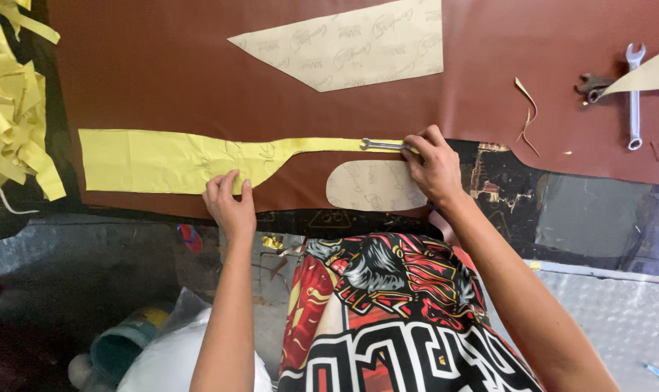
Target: The person places paper templates onto a large sheet of brown leather and secures them with metal wrenches. Using scissors, the person cuts the leather along the template outlines to create specific shapes. The person then removes the templates and the cut leather pieces.
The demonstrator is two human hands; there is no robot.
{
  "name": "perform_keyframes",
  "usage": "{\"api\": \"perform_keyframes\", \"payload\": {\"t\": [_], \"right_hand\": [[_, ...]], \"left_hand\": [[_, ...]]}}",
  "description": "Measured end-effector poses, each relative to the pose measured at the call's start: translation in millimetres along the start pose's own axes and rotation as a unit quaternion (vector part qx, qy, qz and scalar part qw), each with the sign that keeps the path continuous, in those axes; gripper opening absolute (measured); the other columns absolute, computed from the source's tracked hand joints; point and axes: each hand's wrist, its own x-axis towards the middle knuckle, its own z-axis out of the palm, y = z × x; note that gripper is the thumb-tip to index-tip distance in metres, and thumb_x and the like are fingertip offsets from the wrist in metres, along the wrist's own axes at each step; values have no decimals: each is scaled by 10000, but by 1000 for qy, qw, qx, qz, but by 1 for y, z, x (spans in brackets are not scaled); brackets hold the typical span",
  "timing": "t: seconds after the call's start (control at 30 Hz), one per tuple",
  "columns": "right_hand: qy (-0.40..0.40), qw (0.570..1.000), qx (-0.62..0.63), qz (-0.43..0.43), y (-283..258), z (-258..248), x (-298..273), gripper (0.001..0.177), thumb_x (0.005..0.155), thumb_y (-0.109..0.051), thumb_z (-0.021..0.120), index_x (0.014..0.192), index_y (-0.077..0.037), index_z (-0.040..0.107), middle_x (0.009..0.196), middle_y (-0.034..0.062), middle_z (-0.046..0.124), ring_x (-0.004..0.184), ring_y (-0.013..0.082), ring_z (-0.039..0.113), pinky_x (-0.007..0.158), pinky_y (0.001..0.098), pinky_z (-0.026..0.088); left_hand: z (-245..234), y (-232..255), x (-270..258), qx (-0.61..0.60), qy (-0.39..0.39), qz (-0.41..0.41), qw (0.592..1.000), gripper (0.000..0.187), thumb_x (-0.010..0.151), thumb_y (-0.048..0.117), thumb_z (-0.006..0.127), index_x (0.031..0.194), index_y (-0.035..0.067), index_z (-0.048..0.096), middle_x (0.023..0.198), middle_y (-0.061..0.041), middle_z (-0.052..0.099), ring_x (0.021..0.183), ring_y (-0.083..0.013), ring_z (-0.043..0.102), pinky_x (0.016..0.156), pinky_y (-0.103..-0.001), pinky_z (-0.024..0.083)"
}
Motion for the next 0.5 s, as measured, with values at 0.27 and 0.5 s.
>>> {"api": "perform_keyframes", "payload": {"t": [0.27, 0.5], "right_hand": [[88, 961, 196, 174, 73, -45, -8, 190, 1016, -175, 677, 1087, -8, 733, 875, 23, 706, 785, 153, 622, 740, 306, 524], [297, 920, -43, 251, 204, -118, -10, 272, 952, -266, 736, 984, 5, 739, 902, 135, 736, 825, 248, 684, 786, 387, 533]], "left_hand": [[3, -21, -6, 4, -7, 35, 999, 320, 924, 182, 799, 1217, 85, 714, 1227, -145, 586, 1206, -366, 518, 1075, -495, 418], [4, -21, -3, -6, -34, -7, 999, 264, 970, 169, 758, 1216, 82, 722, 1255, -135, 572, 1234, -350, 504, 1083, -475, 413]]}}
